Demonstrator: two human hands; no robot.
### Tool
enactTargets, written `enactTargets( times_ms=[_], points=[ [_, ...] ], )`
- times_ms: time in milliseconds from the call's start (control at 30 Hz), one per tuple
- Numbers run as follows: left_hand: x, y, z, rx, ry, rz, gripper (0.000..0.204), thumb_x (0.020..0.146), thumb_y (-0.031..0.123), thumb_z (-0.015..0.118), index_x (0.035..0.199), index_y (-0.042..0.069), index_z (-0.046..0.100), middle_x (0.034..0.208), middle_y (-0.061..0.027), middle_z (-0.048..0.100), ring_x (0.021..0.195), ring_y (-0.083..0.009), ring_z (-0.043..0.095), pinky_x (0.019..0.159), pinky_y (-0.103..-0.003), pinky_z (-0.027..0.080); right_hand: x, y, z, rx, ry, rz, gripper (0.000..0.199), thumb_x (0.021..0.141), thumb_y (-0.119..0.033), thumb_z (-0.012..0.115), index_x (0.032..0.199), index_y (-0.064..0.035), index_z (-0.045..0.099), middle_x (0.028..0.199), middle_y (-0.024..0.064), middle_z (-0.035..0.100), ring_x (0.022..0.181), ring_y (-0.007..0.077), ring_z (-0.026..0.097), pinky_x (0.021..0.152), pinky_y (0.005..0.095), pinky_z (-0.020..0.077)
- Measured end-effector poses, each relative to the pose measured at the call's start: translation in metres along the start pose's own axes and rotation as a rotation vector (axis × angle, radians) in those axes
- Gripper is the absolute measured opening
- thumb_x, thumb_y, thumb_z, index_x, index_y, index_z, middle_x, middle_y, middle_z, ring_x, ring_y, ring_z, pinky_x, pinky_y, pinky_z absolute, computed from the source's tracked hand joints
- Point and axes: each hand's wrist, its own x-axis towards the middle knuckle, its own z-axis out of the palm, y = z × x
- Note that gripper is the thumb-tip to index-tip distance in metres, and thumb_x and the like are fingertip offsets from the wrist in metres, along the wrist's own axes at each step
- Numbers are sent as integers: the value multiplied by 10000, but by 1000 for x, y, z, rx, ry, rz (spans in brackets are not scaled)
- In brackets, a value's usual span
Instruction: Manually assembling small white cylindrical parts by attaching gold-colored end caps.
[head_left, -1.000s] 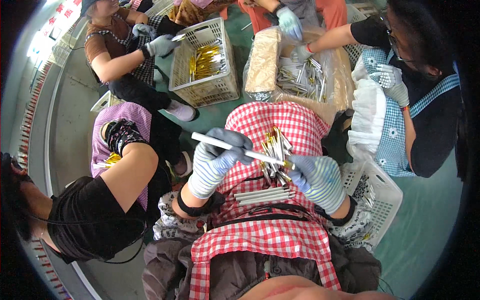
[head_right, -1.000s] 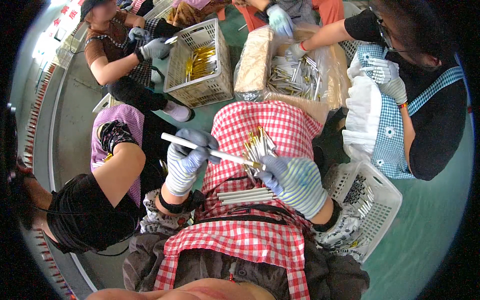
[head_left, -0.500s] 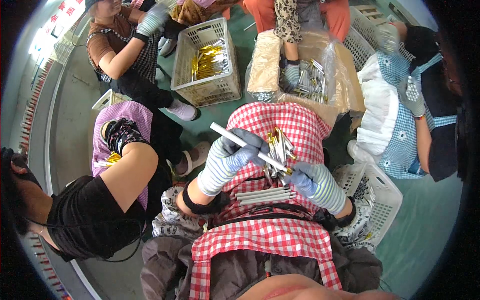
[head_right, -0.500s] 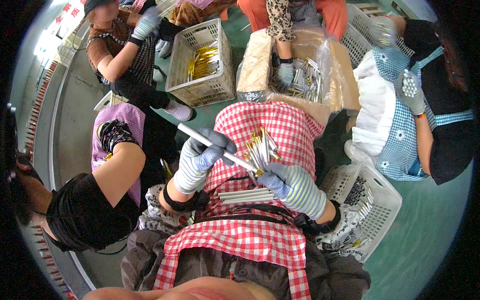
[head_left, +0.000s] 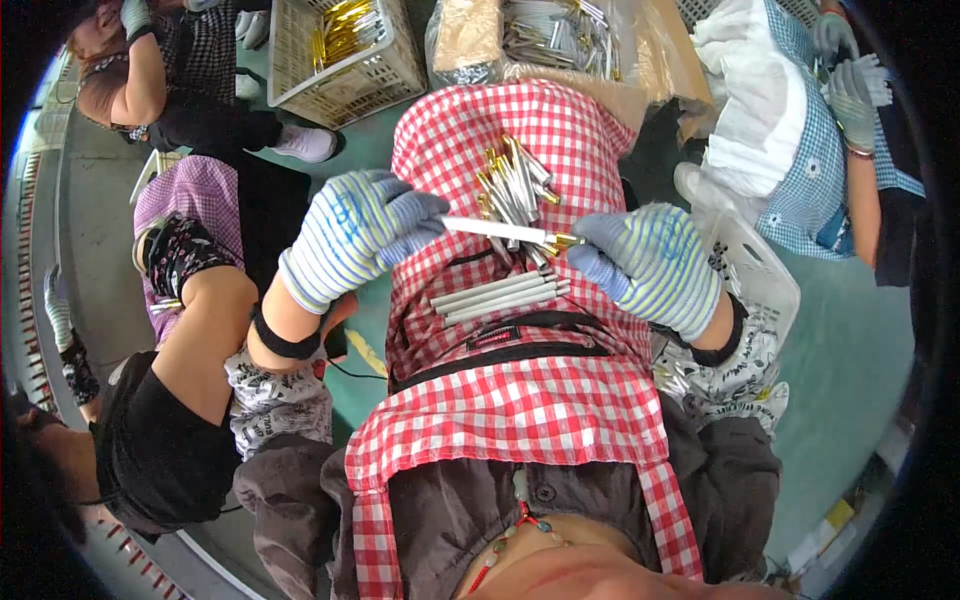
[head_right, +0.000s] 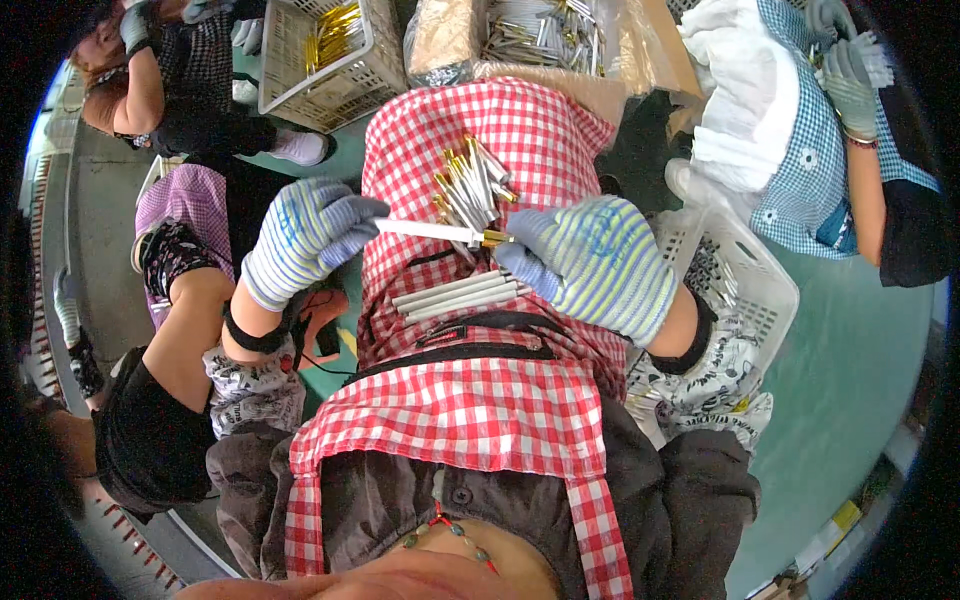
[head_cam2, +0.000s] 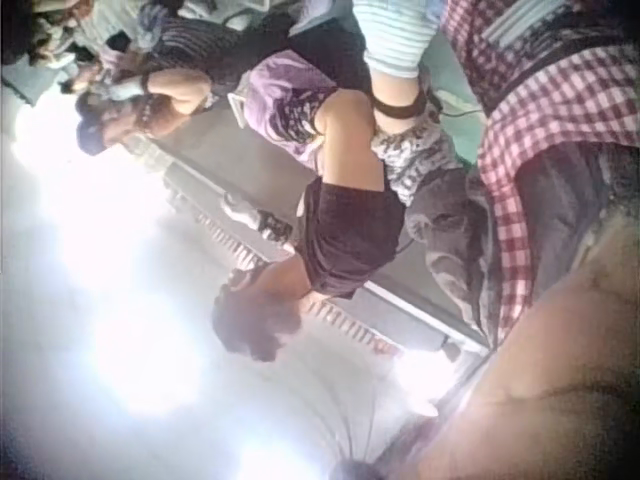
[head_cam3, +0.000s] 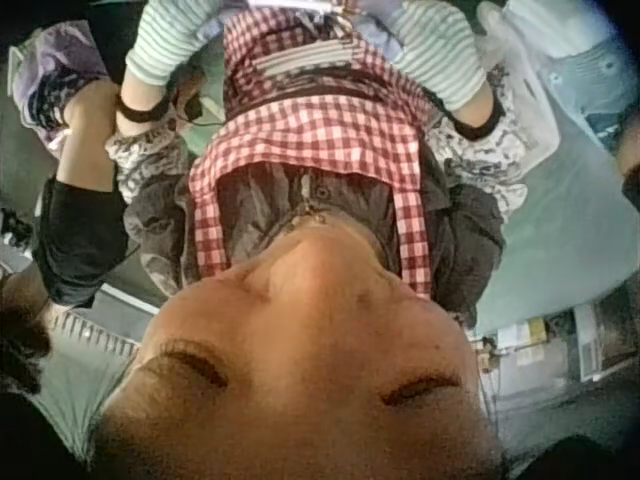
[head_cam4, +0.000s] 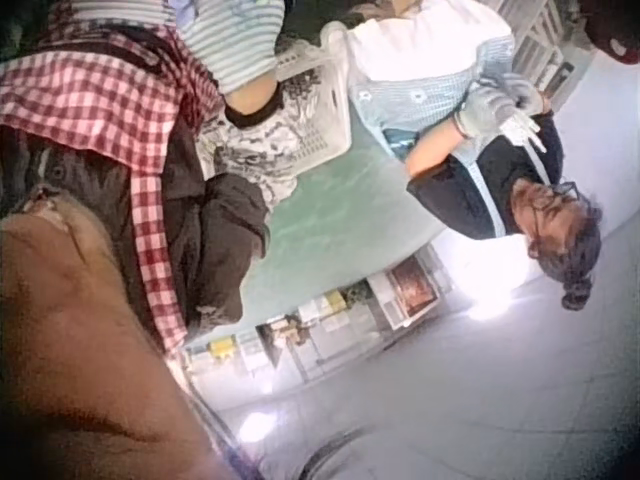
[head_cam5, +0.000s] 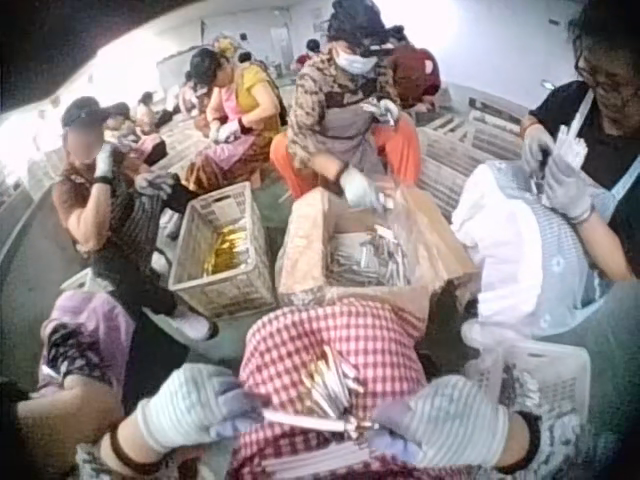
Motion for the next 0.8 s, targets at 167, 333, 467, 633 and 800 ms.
enactTargets(
  times_ms=[167, 333, 467, 633, 800],
  points=[
    [-15, 9, 19, 0, 24, 42, 203, 750, 252, 753, 838, 86, 676, 676, -63, 639, 577, -252, 620, 543, -369, 482, -9, -2, 6, 53, -115, -1, 293, 919, -362, 585, 809, -95, 634, 573, 135, 573, 546, 316, 599, 527, 438, 449],
    [-18, 21, 24, -21, 68, 66, 183, 754, 236, 746, 827, 89, 667, 645, -62, 625, 520, -248, 600, 488, -357, 459, -9, -5, 10, 238, -273, 109, 367, 956, -391, 525, 848, -66, 657, 639, 175, 606, 612, 354, 619, 571, 452, 466],
    [-25, 21, 30, 65, 1, 28, 207, 743, 255, 755, 824, 87, 664, 655, -67, 636, 524, -252, 608, 487, -361, 463, -11, 0, 19, 590, -431, 265, 403, 981, -393, 498, 935, -36, 678, 738, 179, 651, 710, 329, 656, 665, 415, 500],
    [-10, 26, 38, -65, -54, 66, 176, 748, 204, 738, 848, 77, 668, 720, -69, 646, 605, -289, 612, 546, -405, 455, -19, 6, 5, 724, -519, 392, 412, 991, -396, 488, 987, -30, 675, 846, 158, 677, 813, 300, 674, 761, 388, 506],
    [21, 36, 56, -197, 71, -73, 389, 785, 179, 718, 1157, 91, 647, 862, -79, 656, 719, -244, 646, 627, -352, 513, -83, 34, -7, 826, -454, 605, 357, 962, -331, 515, 1085, -17, 630, 724, 93, 594, 654, 194, 601, 635, 321, 490]
  ],
)
